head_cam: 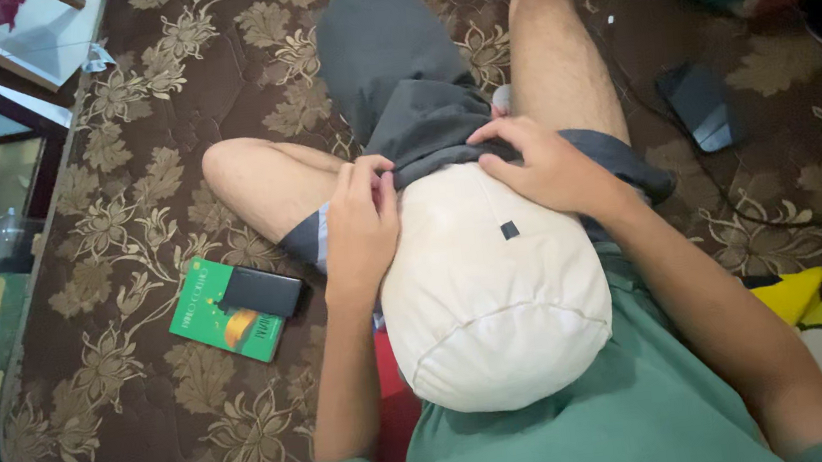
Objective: The person stuffs a white pillow-like object into a gray garment by hand, pulling the fabric over the object and adjusting it until it is fully enclosed.
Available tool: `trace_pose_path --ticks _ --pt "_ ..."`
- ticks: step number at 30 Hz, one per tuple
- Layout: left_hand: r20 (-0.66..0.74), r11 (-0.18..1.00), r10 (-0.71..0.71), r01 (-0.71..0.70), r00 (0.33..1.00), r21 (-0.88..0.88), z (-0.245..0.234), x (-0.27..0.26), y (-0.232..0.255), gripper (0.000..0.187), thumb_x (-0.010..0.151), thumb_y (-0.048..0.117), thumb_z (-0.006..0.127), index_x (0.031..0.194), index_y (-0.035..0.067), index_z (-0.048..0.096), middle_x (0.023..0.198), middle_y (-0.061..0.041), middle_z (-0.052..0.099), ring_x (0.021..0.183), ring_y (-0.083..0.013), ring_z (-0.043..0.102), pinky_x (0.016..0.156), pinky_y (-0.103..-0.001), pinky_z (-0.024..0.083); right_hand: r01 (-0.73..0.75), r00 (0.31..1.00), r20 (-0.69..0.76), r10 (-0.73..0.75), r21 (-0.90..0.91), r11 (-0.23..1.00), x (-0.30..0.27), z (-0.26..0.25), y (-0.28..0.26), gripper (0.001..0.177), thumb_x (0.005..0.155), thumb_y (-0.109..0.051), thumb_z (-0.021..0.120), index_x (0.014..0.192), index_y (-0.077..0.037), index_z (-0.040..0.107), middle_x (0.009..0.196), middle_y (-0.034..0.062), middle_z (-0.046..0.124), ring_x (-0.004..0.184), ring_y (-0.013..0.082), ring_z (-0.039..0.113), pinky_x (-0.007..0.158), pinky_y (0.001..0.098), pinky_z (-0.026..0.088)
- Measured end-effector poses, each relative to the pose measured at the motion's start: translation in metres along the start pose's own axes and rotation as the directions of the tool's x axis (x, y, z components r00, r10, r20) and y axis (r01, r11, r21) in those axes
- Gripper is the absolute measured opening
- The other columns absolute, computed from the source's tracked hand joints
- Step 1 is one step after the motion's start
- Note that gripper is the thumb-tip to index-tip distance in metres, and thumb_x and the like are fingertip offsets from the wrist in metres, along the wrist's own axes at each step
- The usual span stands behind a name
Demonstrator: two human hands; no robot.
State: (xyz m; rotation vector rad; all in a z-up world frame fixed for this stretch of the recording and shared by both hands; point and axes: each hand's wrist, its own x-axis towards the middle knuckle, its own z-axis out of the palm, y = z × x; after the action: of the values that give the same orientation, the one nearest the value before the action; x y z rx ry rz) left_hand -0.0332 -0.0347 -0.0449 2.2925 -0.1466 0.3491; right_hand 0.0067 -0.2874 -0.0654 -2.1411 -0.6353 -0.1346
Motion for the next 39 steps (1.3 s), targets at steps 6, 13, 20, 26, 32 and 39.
trace_pose_path --ticks 6,13,20,26,32,39 --pt "0.096 0.939 0.262 -0.276 0.960 0.206 -0.008 -0.006 -0.006 0.030 0.090 0.011 0.067 0.120 0.007 0.066 0.111 -0.015 0.063 0.108 -0.0355 0.058 0.094 -0.045 0.048 0.082 0.996 0.013 -0.083 0.016 0.996 0.000 0.004 -0.005 0.025 0.087 -0.018 0.072 0.106 -0.004 0.065 0.105 0.0180 0.063 0.104 0.0322 0.060 0.093 0.0404 0.048" --pt "0.172 0.903 0.356 -0.386 0.918 0.189 -0.037 -0.002 0.015 0.033 0.081 0.011 0.069 0.114 0.012 0.067 0.110 -0.014 0.061 0.110 -0.0347 0.059 0.092 -0.044 0.049 0.422 0.880 -0.140 -0.453 -0.205 0.883 -0.016 0.010 -0.004 0.019 0.081 -0.002 0.075 0.085 -0.011 0.058 0.081 0.0081 0.057 0.078 0.0266 0.062 0.066 0.0342 0.048" --pt "0.163 0.918 0.311 -0.340 0.936 0.205 -0.035 0.000 0.007 0.018 0.085 0.015 0.071 0.100 0.009 0.062 0.100 -0.008 0.065 0.093 -0.0318 0.066 0.076 -0.043 0.051 0.317 0.831 -0.448 -0.331 -0.108 0.942 -0.019 0.025 -0.005 0.021 0.079 0.001 0.077 0.092 -0.006 0.063 0.076 0.0056 0.055 0.066 0.0217 0.058 0.062 0.0336 0.046" --pt "0.099 0.944 0.327 -0.330 0.940 0.006 -0.037 0.004 -0.010 0.027 0.077 0.008 0.075 0.100 0.007 0.061 0.089 -0.009 0.066 0.083 -0.0260 0.069 0.075 -0.036 0.054 0.256 0.917 -0.302 -0.261 -0.058 0.965 -0.005 -0.001 -0.031 0.036 0.072 -0.002 0.078 0.104 -0.003 0.062 0.101 0.0135 0.063 0.100 0.0310 0.062 0.094 0.0368 0.050" --pt "0.227 0.928 0.365 -0.335 0.903 -0.163 -0.055 -0.001 0.002 0.037 0.074 0.003 0.075 0.110 0.005 0.067 0.083 -0.010 0.061 0.078 -0.0220 0.064 0.074 -0.033 0.051 0.335 0.924 0.092 -0.372 0.276 0.901 0.003 -0.034 -0.021 0.038 0.066 -0.003 0.074 0.100 -0.002 0.057 0.099 0.0125 0.057 0.103 0.0297 0.060 0.126 0.0424 0.024" --pt "0.254 0.913 0.400 -0.360 0.881 -0.190 -0.041 0.002 -0.001 0.037 0.067 -0.001 0.076 0.101 0.005 0.067 0.087 -0.010 0.057 0.080 -0.0237 0.061 0.071 -0.033 0.049 0.453 0.883 -0.162 -0.440 0.059 0.889 -0.010 -0.002 -0.012 0.026 0.068 0.009 0.071 0.086 -0.002 0.056 0.092 0.0097 0.058 0.094 0.0287 0.061 0.107 0.0411 0.049"
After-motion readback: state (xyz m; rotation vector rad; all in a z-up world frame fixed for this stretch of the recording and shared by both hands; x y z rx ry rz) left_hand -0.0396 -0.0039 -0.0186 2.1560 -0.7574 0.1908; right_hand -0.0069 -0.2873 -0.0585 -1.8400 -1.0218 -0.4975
